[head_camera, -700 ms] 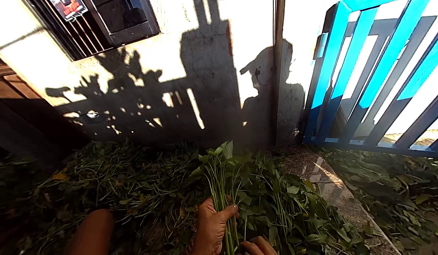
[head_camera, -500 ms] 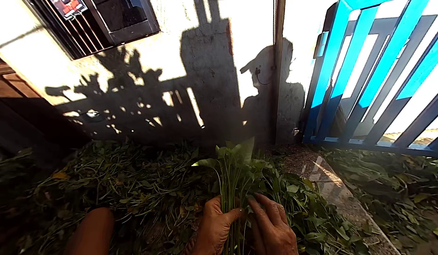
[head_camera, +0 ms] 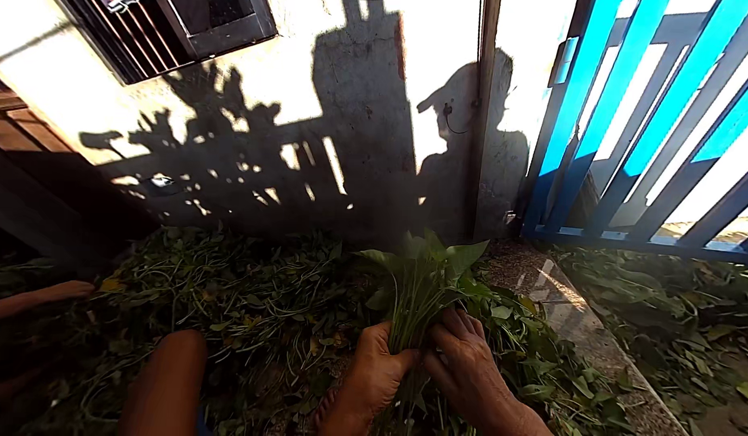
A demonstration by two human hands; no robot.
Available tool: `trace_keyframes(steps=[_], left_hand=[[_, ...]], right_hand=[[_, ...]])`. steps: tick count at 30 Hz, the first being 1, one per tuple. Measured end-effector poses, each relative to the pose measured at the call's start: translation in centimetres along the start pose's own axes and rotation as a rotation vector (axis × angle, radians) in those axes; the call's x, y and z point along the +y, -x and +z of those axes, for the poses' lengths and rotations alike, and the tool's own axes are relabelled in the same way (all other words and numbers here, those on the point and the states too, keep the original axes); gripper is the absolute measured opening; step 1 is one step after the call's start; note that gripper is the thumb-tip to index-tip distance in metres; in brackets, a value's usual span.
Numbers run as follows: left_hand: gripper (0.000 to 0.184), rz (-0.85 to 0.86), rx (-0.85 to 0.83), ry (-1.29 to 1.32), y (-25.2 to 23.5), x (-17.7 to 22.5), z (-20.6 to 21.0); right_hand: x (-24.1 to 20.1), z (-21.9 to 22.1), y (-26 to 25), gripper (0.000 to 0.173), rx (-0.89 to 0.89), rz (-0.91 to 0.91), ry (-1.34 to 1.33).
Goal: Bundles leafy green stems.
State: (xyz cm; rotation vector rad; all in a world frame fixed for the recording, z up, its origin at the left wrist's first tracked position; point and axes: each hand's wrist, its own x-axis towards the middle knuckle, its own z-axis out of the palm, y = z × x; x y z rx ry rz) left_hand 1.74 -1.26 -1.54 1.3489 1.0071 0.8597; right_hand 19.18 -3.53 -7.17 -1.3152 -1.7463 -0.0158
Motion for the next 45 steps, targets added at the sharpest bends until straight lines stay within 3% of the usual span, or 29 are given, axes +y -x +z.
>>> trace_keyframes(steps=[3,5,6,8,11,14,17,21,23,25,30,34,37,39,42,45], left_hand=[[0.020,-0.032,0.013,-0.018,-0.1,-0.2,-0.1],[0.020,-0.047,0.062,0.017,-0.1,-0.2,-0.3],[0.020,-0.052,0.090,0.042,-0.2,0.0,-0.4],[0.022,-0.060,0.142,0.100,-0.4,0.4,-0.5],[0.024,-0.083,0.199,0.193,-0.5,0.6,-0.3],[0.025,-0.111,0.235,0.251,-0.5,0.7,-0.2],[0.023,-0.117,0.243,0.259,-0.3,0.9,-1.0],[0.019,-0.155,0.254,0.291,-0.3,1.3,-1.4],[0.019,-0.166,0.279,0.313,-0.3,1.3,-1.2],[0.017,-0.161,0.355,0.343,-0.3,1.6,-1.0],[0.016,-0.007,0.724,0.428,-0.6,2.7,-2.7],[0.015,0.145,0.953,0.393,-0.5,3.5,-5.7],[0.014,0.186,0.983,0.367,0.0,3.9,-7.7],[0.015,0.175,0.967,0.358,0.1,3.9,-7.3],[0.019,0.143,0.907,0.368,0.2,3.5,-6.3],[0.019,0.095,0.836,0.387,0.2,3.5,-5.5]], right_hand=[[0.0,-0.4,0.2,0.029,0.243,0.383,-0.232],[0.3,-2.1,0.7,0.026,0.290,0.492,-0.280],[0.3,-3.0,1.4,0.023,0.227,0.519,-0.329],[-0.4,-4.4,3.4,0.026,-0.117,0.511,-0.482],[-1.9,-2.3,5.8,0.037,-0.512,0.486,-0.657],[-2.8,0.0,6.6,0.030,-0.529,0.530,-0.706],[-2.4,0.3,6.0,0.021,-0.465,0.523,-0.922],[-1.4,-0.1,4.9,0.017,-0.698,0.550,-1.165],[-1.3,-0.1,4.6,0.025,-0.828,0.588,-1.245],[-1.7,-0.1,4.7,0.034,-0.849,0.567,-1.301],[-0.2,-1.7,5.6,0.036,-0.732,0.504,-1.182],[3.7,-4.2,7.3,0.039,-0.793,0.510,-1.068],[5.1,-5.5,9.0,0.035,-0.771,0.600,-1.156],[5.1,-6.1,8.9,0.028,-0.813,0.558,-1.174],[4.0,-5.9,7.8,0.044,-0.909,0.345,-0.774],[1.9,-4.1,7.3,0.074,-0.847,0.355,-0.198]])
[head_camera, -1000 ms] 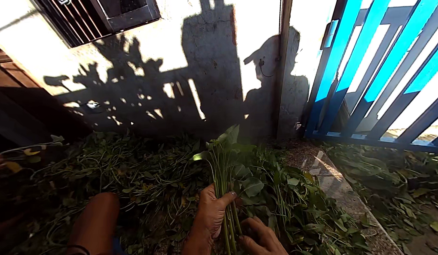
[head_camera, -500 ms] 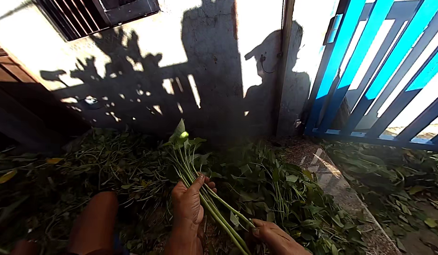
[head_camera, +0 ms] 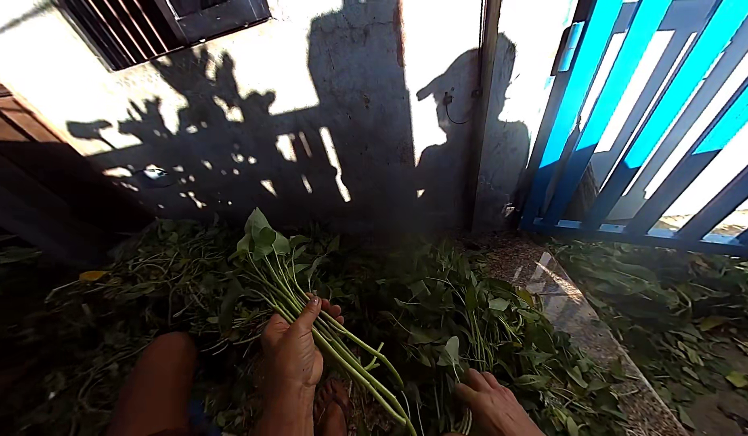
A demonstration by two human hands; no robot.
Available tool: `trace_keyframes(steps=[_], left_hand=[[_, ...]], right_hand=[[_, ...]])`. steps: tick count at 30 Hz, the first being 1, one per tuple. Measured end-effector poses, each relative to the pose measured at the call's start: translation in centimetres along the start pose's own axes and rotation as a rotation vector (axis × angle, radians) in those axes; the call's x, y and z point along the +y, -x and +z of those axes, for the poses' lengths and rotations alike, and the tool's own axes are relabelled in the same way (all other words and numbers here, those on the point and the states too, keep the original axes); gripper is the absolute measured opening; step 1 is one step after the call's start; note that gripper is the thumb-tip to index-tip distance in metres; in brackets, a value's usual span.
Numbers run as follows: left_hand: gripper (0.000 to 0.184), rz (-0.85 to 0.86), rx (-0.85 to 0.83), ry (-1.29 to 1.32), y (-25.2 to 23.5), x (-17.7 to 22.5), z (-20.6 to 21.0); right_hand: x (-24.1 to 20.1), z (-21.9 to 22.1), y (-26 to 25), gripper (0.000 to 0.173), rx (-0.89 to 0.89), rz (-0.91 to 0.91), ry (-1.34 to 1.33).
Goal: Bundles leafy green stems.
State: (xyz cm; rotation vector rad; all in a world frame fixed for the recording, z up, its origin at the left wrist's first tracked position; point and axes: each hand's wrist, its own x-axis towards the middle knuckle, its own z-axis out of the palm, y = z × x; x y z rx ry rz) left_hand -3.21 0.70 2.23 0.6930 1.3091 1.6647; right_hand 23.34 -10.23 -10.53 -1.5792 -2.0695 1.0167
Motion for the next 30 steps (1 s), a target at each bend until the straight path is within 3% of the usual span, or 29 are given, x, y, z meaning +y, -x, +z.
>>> trace_keyframes(steps=[3,7,11,13,16,17,20,22,23,25,26,27,28,30], left_hand=[[0.020,-0.051,-0.039,0.015,0.6,0.0,0.3],[0.016,-0.064,-0.023,0.048,0.5,0.3,0.2],[0.017,0.027,0.039,0.043,-0.1,0.9,-0.7],[0.017,0.067,0.058,0.038,-0.1,1.0,-0.8],[0.016,0.165,0.033,0.023,0.9,0.4,0.0],[0.015,0.207,0.014,0.029,1.4,-0.1,0.4],[0.015,0.284,-0.005,0.090,2.8,-1.4,2.0],[0.016,0.358,0.025,0.112,2.9,-0.9,2.0],[0.016,0.405,0.038,0.125,2.5,-0.2,1.7],[0.016,0.467,0.056,0.124,1.5,1.2,0.7],[0.016,0.461,0.068,0.113,1.3,1.5,0.1],[0.016,0.437,0.077,0.097,1.1,1.6,-0.2],[0.018,0.398,0.084,0.089,1.1,1.5,-0.4],[0.021,0.306,0.088,0.073,1.3,1.2,-0.2]], right_hand=[[-1.2,1.8,-1.4,0.064,0.179,-0.118,-0.143],[-1.2,3.1,-2.5,0.030,0.037,-0.336,-0.567],[-0.3,2.7,-1.8,0.032,-0.108,-0.380,-0.890],[0.0,2.6,-1.6,0.031,-0.099,-0.375,-0.829],[0.0,3.7,-2.5,0.031,0.112,-0.161,-0.547],[-0.2,4.3,-3.2,0.028,0.225,-0.022,-0.689],[-0.7,4.3,-6.2,0.020,0.517,0.418,-1.608],[0.9,4.4,-7.1,0.021,0.618,0.612,-1.819],[2.5,5.1,-6.6,0.027,0.569,0.610,-1.673],[6.3,6.9,-4.5,0.042,0.215,0.451,-1.049],[8.0,7.7,-3.8,0.039,0.022,0.359,-0.756],[9.3,8.3,-3.6,0.030,-0.062,0.314,-0.526],[10.1,8.6,-3.7,0.024,-0.008,0.339,-0.383],[11.2,7.8,-4.9,0.033,0.247,0.533,-0.256]])
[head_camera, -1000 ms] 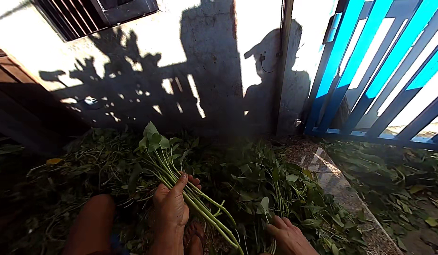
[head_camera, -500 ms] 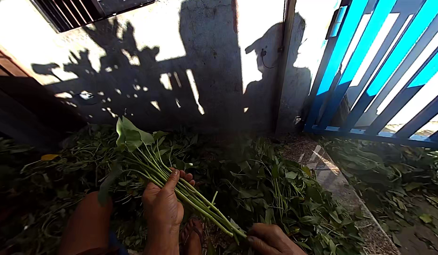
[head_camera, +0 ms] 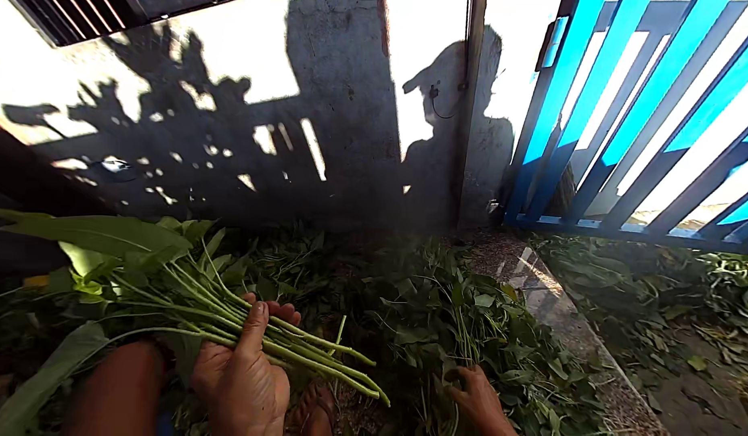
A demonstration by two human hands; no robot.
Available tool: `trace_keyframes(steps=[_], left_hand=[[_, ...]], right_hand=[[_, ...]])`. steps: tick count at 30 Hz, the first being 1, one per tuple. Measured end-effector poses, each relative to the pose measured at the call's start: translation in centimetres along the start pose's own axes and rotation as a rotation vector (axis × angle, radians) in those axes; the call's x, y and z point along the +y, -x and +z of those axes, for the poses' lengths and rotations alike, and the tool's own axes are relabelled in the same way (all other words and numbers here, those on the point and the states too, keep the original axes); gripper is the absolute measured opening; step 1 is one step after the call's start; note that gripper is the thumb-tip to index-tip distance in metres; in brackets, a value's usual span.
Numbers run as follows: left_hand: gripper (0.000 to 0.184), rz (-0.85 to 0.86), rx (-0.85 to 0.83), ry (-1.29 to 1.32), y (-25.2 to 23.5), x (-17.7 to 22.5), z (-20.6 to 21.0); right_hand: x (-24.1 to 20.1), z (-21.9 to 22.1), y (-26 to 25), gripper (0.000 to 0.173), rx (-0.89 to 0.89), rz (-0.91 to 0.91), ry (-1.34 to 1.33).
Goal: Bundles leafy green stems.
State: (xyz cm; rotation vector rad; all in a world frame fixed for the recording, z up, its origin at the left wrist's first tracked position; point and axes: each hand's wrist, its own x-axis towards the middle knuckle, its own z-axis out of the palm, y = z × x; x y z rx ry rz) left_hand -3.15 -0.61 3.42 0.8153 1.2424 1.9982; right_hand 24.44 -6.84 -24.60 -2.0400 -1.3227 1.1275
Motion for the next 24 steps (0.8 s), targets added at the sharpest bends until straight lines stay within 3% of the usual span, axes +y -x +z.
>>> trace_keyframes(steps=[2,3,7,9,12,13,15,19,22,24], left_hand=[[0.025,-0.098,-0.011,-0.009,0.4,-0.2,0.3],[0.025,-0.140,-0.020,-0.007,0.6,-0.3,0.6],[0.022,-0.280,-0.108,-0.031,1.2,-0.8,1.1],[0.020,-0.320,-0.138,-0.044,1.5,-1.1,1.3],[0.021,-0.352,-0.156,-0.060,1.9,-1.3,1.6],[0.021,-0.357,-0.159,-0.063,2.0,-1.4,1.7],[0.019,-0.362,-0.174,-0.077,2.3,-1.6,1.9],[0.019,-0.371,-0.238,-0.082,2.7,-2.2,2.0],[0.019,-0.391,-0.287,-0.101,3.3,-2.7,2.1],[0.020,-0.404,-0.326,-0.115,3.5,-2.8,2.1]], right_hand=[[0.0,-0.4,-2.9,0.044,0.248,0.215,0.051],[0.2,-0.7,-4.5,0.049,0.286,0.307,0.051],[2.2,-1.0,-8.1,0.038,0.183,0.361,0.068],[1.5,-1.1,-7.1,0.033,0.253,0.306,0.046],[0.0,0.0,-3.7,0.026,0.663,-0.019,-0.075],[-0.1,0.3,-2.9,0.024,0.710,-0.091,-0.117],[-0.6,0.2,-1.2,0.022,0.612,-0.073,-0.230],[-3.7,0.3,2.5,0.023,0.710,-0.262,-0.335],[-5.1,0.2,3.7,0.023,0.487,-0.237,-0.424],[-6.6,0.6,4.6,0.022,0.561,-0.345,-0.407]])
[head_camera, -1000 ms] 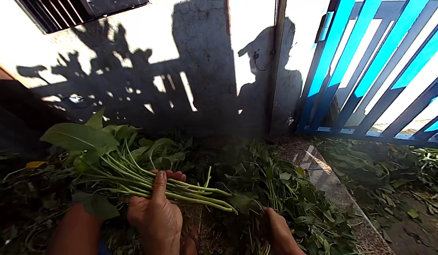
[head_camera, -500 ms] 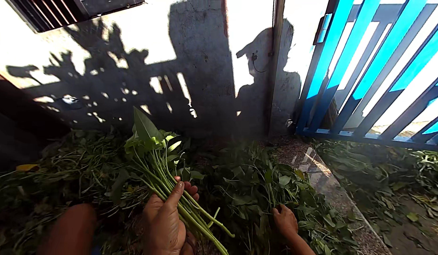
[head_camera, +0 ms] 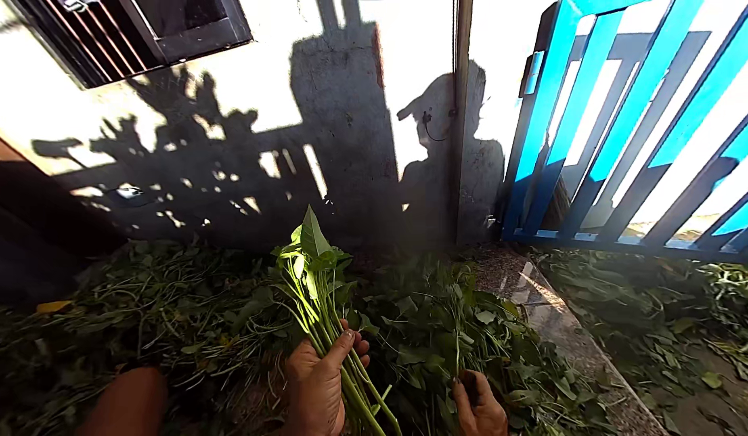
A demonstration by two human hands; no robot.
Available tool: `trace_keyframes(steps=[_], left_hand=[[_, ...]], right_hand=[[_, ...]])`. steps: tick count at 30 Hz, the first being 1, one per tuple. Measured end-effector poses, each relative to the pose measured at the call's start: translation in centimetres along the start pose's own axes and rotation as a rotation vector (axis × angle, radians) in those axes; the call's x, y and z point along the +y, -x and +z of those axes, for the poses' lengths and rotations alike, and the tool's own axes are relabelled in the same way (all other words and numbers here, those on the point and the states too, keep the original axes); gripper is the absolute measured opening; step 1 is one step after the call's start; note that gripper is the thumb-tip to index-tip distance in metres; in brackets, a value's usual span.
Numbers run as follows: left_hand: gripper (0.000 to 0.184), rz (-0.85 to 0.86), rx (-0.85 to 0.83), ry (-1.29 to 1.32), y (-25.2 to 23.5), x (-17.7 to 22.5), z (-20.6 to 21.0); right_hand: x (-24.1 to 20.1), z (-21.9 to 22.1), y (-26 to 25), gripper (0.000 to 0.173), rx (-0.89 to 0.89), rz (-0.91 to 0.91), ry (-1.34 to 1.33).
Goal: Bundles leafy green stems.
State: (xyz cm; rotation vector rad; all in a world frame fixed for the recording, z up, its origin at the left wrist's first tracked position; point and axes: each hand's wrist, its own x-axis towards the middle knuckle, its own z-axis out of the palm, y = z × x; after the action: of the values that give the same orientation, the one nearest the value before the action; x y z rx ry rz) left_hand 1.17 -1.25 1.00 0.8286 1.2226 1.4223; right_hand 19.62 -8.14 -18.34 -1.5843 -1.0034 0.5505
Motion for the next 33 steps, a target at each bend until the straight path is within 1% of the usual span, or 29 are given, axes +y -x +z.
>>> trace_keyframes(steps=[2,4,5,6,7,8,9,10,11,15,17,18,19,20,21,22,23,24,25,26,28,29,30,31,32,33], left_hand=[[0.021,-0.014,-0.020,-0.018,0.3,-0.3,0.2],[0.021,-0.031,-0.028,-0.037,0.5,-0.6,0.4],[0.021,-0.035,-0.031,-0.038,0.4,-0.6,0.5],[0.021,-0.037,-0.030,-0.037,0.3,-0.7,0.5],[0.021,-0.039,-0.025,-0.034,0.3,-0.8,0.4],[0.021,-0.037,-0.018,-0.032,0.3,-0.8,0.4],[0.020,-0.031,-0.009,-0.031,0.2,-0.7,0.3],[0.020,-0.027,-0.001,-0.030,0.2,-0.7,0.2],[0.020,-0.024,0.001,-0.031,0.1,-0.5,0.1],[0.021,-0.030,-0.013,-0.042,0.1,-0.3,0.0],[0.021,-0.033,-0.022,-0.053,0.2,-0.3,0.2],[0.021,-0.034,-0.024,-0.053,0.2,-0.3,0.2],[0.021,-0.036,-0.028,-0.052,0.2,-0.4,0.2],[0.021,-0.037,-0.030,-0.051,0.2,-0.4,0.1],[0.021,-0.037,-0.032,-0.048,0.2,-0.4,0.1],[0.021,-0.037,-0.029,-0.044,0.1,-0.5,0.0],[0.021,-0.038,-0.025,-0.041,0.1,-0.4,-0.1],[0.020,-0.033,-0.020,-0.039,0.1,-0.3,-0.2],[0.020,-0.027,-0.017,-0.035,0.0,-0.2,-0.2],[0.020,-0.019,-0.015,-0.031,-0.1,0.0,-0.3],[0.021,-0.012,-0.002,-0.034,-0.3,0.1,-0.4],[0.021,-0.013,0.006,-0.037,-0.3,0.2,-0.5],[0.020,-0.015,0.012,-0.040,-0.3,0.2,-0.5],[0.020,-0.017,0.016,-0.042,-0.3,0.3,-0.4],[0.020,-0.019,0.015,-0.043,-0.3,0.3,-0.3],[0.020,-0.019,0.011,-0.043,-0.2,0.3,-0.3]], right_hand=[[-1.6,0.4,0.6,0.021,0.074,-0.149,-0.034],[-2.7,0.7,1.3,0.020,0.110,-0.293,-0.085],[-3.0,0.9,1.4,0.020,0.103,-0.308,-0.125],[-3.3,1.2,1.6,0.019,0.067,-0.217,-0.191],[-4.0,1.3,1.6,0.019,-0.001,0.024,-0.296],[-4.8,1.1,1.0,0.020,-0.071,0.382,-0.454],[-5.3,0.9,-0.1,0.020,-0.097,0.708,-0.601],[-5.7,0.6,-0.7,0.020,-0.106,0.839,-0.671],[-6.3,0.0,-0.9,0.020,-0.120,0.777,-0.669],[-8.7,-1.2,0.1,0.016,-0.219,0.226,-0.515],[-8.7,-0.7,0.5,0.015,-0.203,-0.004,-0.390],[-8.5,-0.3,0.8,0.016,-0.178,-0.075,-0.356],[-8.2,0.1,1.0,0.016,-0.163,-0.097,-0.359],[-8.0,0.4,1.0,0.015,-0.178,-0.019,-0.409],[-8.0,0.6,0.8,0.014,-0.213,0.196,-0.521],[-7.9,0.7,-0.1,0.015,-0.228,0.529,-0.687],[-7.5,1.0,-1.2,0.016,-0.196,0.845,-0.849],[-7.6,0.8,-2.1,0.015,-0.145,1.005,-0.958],[-8.3,0.2,-2.5,0.015,-0.130,0.967,-0.999],[-9.5,-0.8,-2.3,0.016,-0.160,0.792,-1.007],[-12.1,-2.6,-1.5,0.014,-0.307,0.305,-0.998],[-13.2,-3.2,-1.3,0.012,-0.371,0.089,-0.968],[-13.9,-3.5,-1.2,0.012,-0.407,-0.077,-0.923],[-14.2,-3.6,-1.1,0.013,-0.424,-0.175,-0.875],[-14.2,-3.4,-1.1,0.013,-0.431,-0.216,-0.821],[-13.9,-3.1,-1.0,0.013,-0.432,-0.219,-0.763]])
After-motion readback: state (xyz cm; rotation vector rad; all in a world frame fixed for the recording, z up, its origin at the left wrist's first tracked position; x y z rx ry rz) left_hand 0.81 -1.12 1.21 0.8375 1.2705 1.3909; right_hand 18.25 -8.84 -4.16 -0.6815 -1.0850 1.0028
